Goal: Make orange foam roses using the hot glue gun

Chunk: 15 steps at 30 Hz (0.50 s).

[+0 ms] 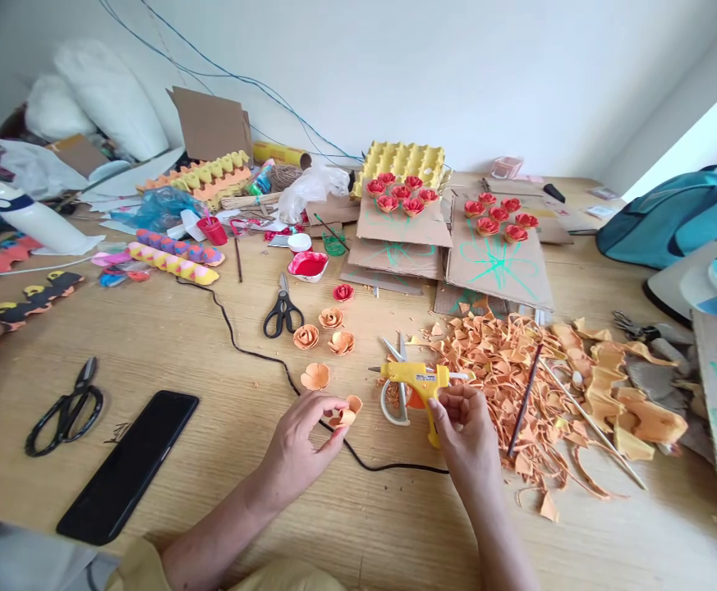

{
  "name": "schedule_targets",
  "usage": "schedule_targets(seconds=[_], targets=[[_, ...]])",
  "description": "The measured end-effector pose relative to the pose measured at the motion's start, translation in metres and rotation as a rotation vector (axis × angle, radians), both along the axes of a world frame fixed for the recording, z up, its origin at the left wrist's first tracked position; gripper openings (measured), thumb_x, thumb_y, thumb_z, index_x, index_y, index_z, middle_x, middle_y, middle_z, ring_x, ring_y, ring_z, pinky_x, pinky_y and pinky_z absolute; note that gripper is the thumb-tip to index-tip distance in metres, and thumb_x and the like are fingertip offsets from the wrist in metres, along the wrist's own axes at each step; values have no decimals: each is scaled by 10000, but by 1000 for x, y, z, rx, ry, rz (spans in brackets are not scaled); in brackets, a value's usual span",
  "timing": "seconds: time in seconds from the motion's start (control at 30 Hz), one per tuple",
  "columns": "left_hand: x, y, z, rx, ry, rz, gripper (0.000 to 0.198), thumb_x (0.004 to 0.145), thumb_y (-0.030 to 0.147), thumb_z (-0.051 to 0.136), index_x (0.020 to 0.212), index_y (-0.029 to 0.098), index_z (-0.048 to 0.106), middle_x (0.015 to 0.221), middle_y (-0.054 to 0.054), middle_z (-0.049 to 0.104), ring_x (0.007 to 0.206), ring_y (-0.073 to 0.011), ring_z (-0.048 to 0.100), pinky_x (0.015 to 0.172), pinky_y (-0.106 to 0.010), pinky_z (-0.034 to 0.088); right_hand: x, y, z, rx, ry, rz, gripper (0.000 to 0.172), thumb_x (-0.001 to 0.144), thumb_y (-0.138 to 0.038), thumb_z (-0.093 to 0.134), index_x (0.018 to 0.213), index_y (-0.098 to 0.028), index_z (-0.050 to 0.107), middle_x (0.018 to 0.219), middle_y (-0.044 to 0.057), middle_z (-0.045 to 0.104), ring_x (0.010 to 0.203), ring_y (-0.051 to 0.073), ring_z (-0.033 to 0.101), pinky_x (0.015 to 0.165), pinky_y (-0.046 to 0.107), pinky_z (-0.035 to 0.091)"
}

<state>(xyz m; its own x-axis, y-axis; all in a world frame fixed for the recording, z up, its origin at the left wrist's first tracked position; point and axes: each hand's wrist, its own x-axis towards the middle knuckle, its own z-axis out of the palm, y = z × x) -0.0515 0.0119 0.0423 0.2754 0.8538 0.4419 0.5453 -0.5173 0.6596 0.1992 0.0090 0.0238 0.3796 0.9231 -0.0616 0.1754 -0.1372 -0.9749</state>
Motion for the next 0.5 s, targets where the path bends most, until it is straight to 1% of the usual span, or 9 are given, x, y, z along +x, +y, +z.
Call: schedule_targets(seconds=[0.1,0.2,0.27,0.33,0.4,0.43,0.47,0.5], targets=[[2,-1,-3,-29,22,-46,231,861,61,619,1035,210,585,970,-44,708,866,-193,654,806,-333,536,-3,0,-3,-8,-30,-15,494,747,-592,785,953,-244,501,811,32,704,678,192,676,585,295,545],[4,-3,-7,-82,32,-80,250,872,56,608,1062,213,569,1009,-44,704,877,-180,666,795,-306,542,-4,-1,-2,-46,-98,-7,459,762,-569,778,966,-241,531,837,46,718,676,198,674,602,307,532],[5,-4,-9,-108,47,-93,265,876,54,601,1081,217,563,1022,-40,699,880,-172,670,786,-288,543,-4,-2,0,-76,-257,4,399,802,-553,738,977,-235,571,840,47,724,634,194,653,588,312,506],[5,-5,-10,-142,63,-101,256,885,60,591,1083,220,560,1027,-36,692,846,-154,670,766,-267,542,-3,-3,3,-60,-500,4,325,849,-532,684,942,-232,601,840,42,720,627,195,632,587,317,476],[6,-6,-11,-183,92,-95,227,895,76,588,1068,221,560,1026,-29,685,758,-128,650,724,-249,533,-5,-5,7,42,-708,-33,257,883,-481,657,894,-227,615,833,34,692,657,198,613,601,318,457],[6,-7,-11,-198,112,-88,217,896,85,594,1061,222,560,1023,-25,683,720,-120,635,707,-247,528,-7,-7,9,120,-765,-43,219,901,-440,649,883,-224,618,830,31,674,668,195,601,605,313,452],[7,-8,-11,-207,131,-82,213,893,91,604,1054,222,560,1020,-22,682,695,-117,623,697,-249,522,-10,-9,11,199,-784,-23,176,921,-393,637,886,-222,620,827,28,658,671,188,591,607,306,454],[7,-9,-11,-211,150,-76,216,885,92,617,1047,223,561,1014,-19,682,685,-119,616,694,-253,518,-14,-11,12,274,-769,25,129,941,-343,620,900,-221,620,817,23,646,660,179,581,604,296,458]])
